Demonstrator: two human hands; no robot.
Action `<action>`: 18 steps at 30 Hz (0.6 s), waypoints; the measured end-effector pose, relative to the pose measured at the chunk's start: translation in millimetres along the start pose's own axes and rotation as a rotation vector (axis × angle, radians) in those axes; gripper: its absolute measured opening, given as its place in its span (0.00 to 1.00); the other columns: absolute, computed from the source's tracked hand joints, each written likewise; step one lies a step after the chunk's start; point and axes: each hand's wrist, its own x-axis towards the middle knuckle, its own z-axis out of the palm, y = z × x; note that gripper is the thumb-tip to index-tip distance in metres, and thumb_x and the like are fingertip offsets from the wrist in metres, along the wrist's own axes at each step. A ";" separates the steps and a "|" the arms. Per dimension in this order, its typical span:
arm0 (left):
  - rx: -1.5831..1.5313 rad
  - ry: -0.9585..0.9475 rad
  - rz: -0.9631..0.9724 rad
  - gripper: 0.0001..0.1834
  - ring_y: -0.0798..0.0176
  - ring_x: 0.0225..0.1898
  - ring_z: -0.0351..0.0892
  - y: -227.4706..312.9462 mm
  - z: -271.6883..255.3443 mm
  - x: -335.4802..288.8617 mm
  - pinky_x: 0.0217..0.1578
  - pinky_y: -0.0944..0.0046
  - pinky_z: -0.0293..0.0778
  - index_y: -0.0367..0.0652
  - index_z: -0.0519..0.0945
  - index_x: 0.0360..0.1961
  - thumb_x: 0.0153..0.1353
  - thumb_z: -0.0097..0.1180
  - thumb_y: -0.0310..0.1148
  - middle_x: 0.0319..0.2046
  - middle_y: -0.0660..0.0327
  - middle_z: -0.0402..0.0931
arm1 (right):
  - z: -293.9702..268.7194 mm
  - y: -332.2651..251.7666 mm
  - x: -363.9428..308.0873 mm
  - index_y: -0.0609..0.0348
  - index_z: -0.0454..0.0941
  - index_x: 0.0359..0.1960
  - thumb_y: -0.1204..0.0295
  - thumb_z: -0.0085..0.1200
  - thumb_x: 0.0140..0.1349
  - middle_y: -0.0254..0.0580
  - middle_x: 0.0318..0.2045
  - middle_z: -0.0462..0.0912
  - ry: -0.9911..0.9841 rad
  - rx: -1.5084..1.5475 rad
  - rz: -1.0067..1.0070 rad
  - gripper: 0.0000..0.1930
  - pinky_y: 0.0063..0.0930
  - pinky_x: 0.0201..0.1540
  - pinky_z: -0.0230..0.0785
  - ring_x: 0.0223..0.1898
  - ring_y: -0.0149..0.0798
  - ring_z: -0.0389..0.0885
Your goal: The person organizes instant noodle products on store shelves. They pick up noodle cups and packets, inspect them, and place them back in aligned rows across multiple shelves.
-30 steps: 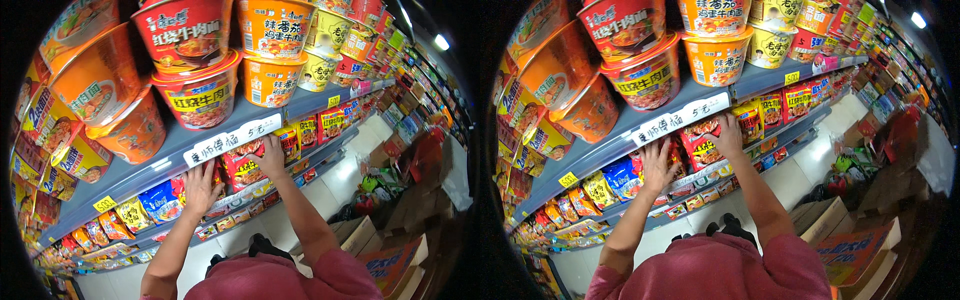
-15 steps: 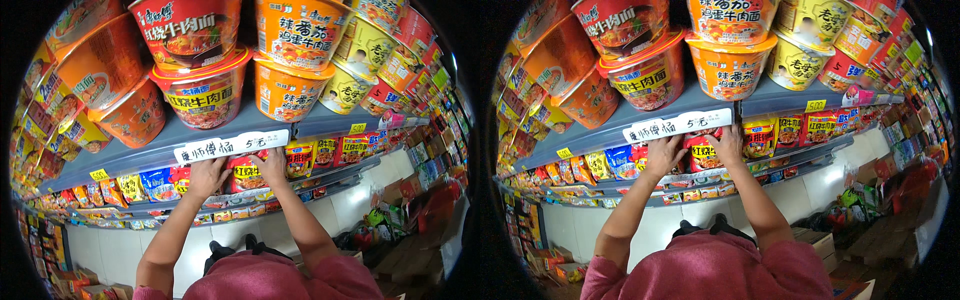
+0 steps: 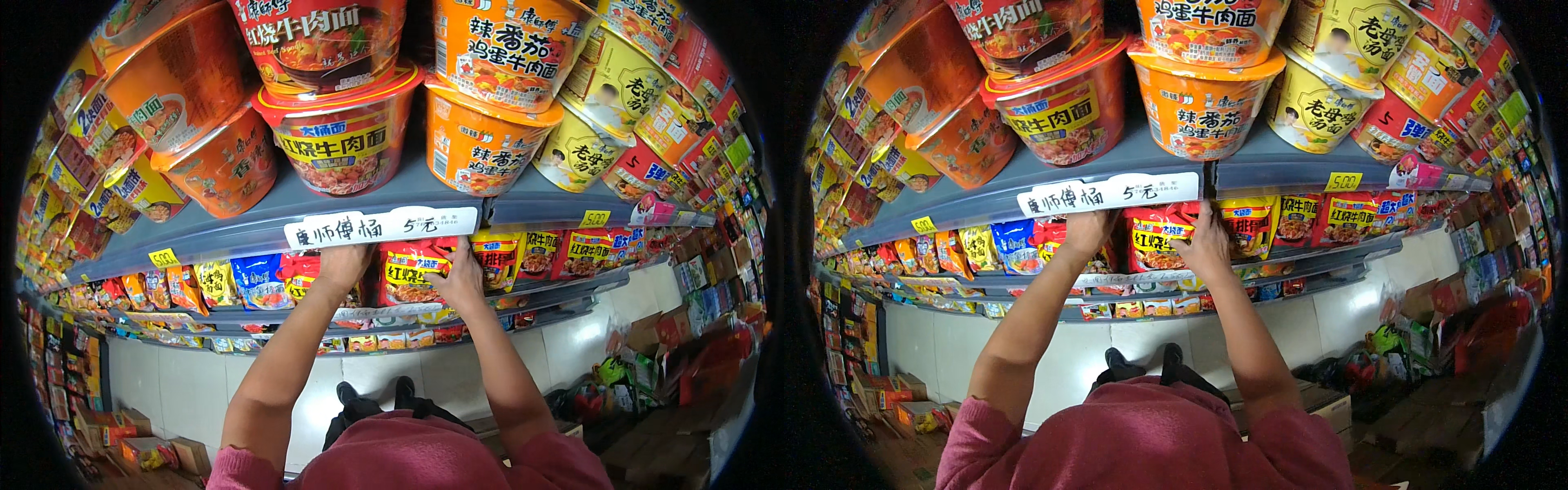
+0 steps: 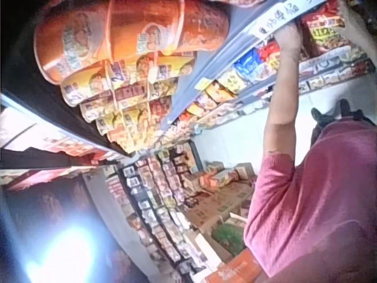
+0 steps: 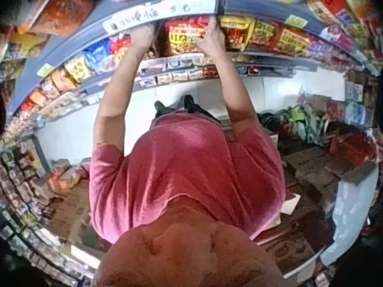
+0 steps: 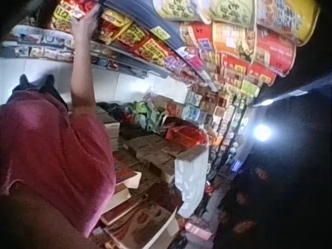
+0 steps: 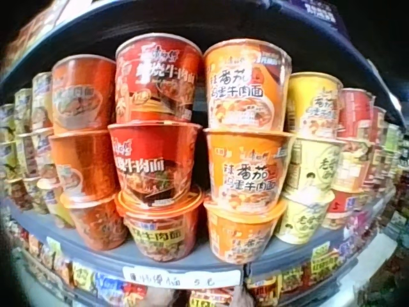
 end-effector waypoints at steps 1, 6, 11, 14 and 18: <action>0.002 0.009 -0.005 0.27 0.39 0.50 0.74 -1.6 4.4 -1.5 0.49 0.37 0.68 0.48 0.76 0.60 0.61 0.61 0.43 0.50 0.49 0.77 | -0.3 -1.8 -4.2 0.62 0.48 0.71 0.70 0.74 0.46 0.58 0.50 0.78 0.050 -0.001 -0.023 0.54 0.49 0.54 0.70 0.50 0.56 0.79; -0.064 -0.007 -0.068 0.26 0.38 0.51 0.74 4.2 3.6 3.0 0.52 0.38 0.68 0.48 0.76 0.59 0.59 0.62 0.41 0.51 0.49 0.77 | 3.6 12.2 -19.1 0.55 0.59 0.69 0.74 0.68 0.50 0.41 0.40 0.85 0.161 0.116 -0.211 0.44 0.46 0.53 0.68 0.43 0.49 0.79; -0.040 -0.011 -0.069 0.26 0.39 0.52 0.74 0.7 6.0 -3.9 0.53 0.41 0.69 0.48 0.77 0.58 0.59 0.62 0.42 0.51 0.49 0.77 | -3.6 16.3 -18.2 0.53 0.81 0.49 0.79 0.60 0.56 0.41 0.34 0.83 0.109 0.082 -0.426 0.18 0.44 0.50 0.68 0.41 0.49 0.78; -0.025 -0.072 -0.091 0.26 0.39 0.52 0.74 3.0 -2.8 -1.2 0.53 0.41 0.69 0.46 0.77 0.58 0.60 0.62 0.43 0.51 0.50 0.78 | -6.1 10.5 -13.8 0.54 0.85 0.39 0.79 0.58 0.57 0.41 0.36 0.81 0.080 0.068 -0.457 0.10 0.43 0.49 0.68 0.43 0.48 0.77; -0.098 -0.099 -0.097 0.23 0.39 0.50 0.76 12.2 -17.4 4.2 0.51 0.42 0.70 0.41 0.78 0.55 0.63 0.60 0.43 0.50 0.49 0.79 | 2.7 1.4 7.7 0.52 0.85 0.42 0.77 0.61 0.55 0.39 0.41 0.79 0.138 -0.037 -0.493 0.12 0.42 0.50 0.68 0.47 0.46 0.75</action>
